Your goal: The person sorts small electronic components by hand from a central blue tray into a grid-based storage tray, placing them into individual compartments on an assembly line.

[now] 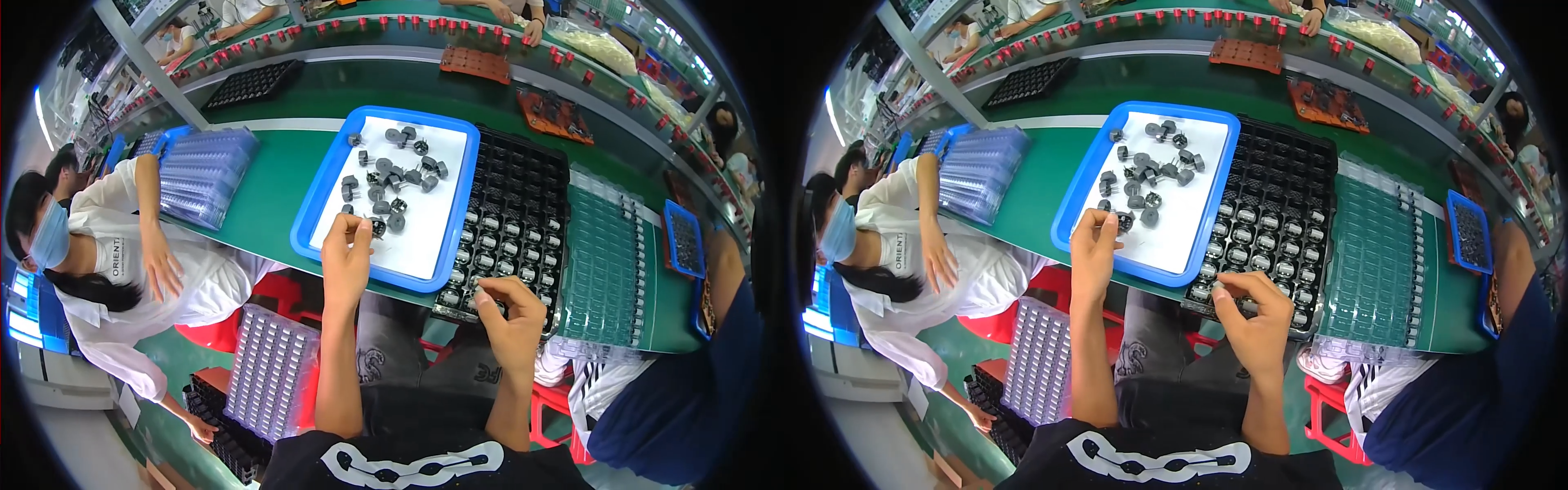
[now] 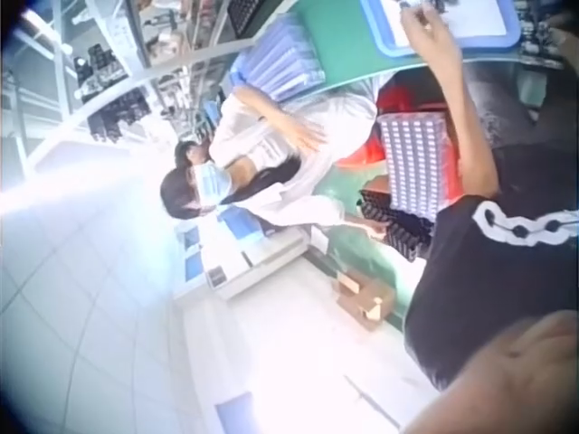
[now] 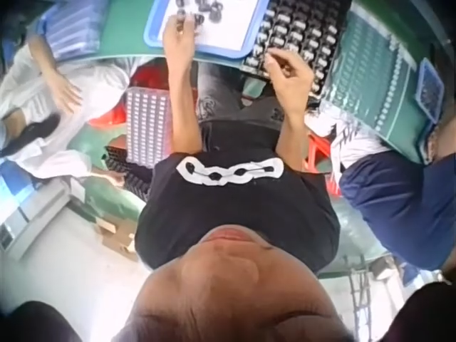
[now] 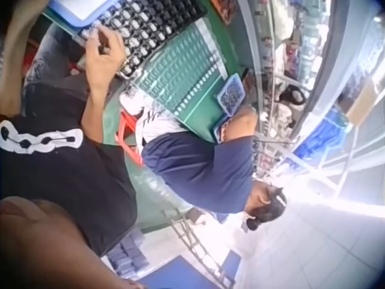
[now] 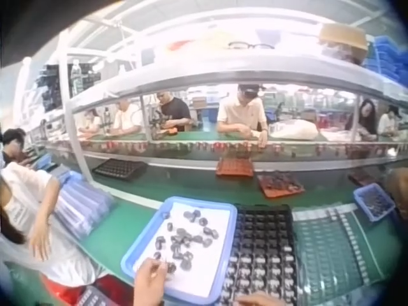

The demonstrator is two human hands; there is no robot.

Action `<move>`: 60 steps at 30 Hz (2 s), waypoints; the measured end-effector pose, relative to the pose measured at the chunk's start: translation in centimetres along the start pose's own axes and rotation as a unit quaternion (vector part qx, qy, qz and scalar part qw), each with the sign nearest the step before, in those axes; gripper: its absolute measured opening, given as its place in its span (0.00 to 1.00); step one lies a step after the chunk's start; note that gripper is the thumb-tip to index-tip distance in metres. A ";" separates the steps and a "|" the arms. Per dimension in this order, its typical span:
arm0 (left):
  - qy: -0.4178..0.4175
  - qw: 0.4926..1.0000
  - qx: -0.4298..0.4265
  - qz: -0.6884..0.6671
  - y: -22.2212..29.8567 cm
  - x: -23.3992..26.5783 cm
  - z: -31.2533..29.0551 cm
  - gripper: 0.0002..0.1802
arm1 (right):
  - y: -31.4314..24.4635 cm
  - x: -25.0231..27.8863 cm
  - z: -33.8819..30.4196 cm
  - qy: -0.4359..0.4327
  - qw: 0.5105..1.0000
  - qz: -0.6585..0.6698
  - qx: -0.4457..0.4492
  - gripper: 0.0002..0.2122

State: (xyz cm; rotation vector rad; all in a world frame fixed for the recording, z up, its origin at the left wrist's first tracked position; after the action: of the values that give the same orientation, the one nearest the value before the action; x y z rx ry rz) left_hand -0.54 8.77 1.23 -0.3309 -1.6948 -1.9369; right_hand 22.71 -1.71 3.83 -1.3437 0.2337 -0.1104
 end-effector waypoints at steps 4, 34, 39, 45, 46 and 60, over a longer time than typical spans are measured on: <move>-0.079 0.979 0.088 -0.165 0.2 -0.7 -0.2 0.10 | 0.2 -0.1 0.2 0.021 1.000 0.006 0.023 0.08; -0.257 0.793 0.076 -0.547 3.1 -1.9 -7.7 0.18 | -1.8 -4.9 -0.4 -0.029 0.995 0.053 0.083 0.12; -0.255 0.799 0.072 -0.539 3.2 -1.8 -7.8 0.19 | -2.0 -4.8 -0.5 -0.038 0.994 0.039 0.097 0.12; -0.249 0.812 0.056 -0.525 3.2 -1.7 -7.8 0.19 | -1.9 -4.7 -0.7 -0.037 0.995 0.034 0.083 0.12; -0.246 0.827 0.043 -0.504 3.2 -1.7 -7.8 0.20 | -1.9 -4.7 -0.7 -0.036 0.995 0.034 0.083 0.12; -0.242 0.851 0.007 -0.466 3.3 -2.2 -7.8 0.20 | -2.3 -4.4 -0.6 -0.032 0.996 0.019 0.077 0.12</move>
State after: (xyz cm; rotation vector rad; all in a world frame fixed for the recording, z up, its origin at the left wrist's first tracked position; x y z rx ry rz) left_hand 4.31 1.52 1.46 0.0623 -2.5112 -2.6625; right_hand 18.42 -1.84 6.43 -1.1874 0.1928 -0.0528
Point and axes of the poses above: each hand's wrist, its own z-axis towards the middle knuckle, its own x-axis out of the back of the hand, y = z × x, the point moved 4 cm from there along z, towards the middle knuckle, and after that the axes turned 14 degrees about z, right-handed, at the moved point
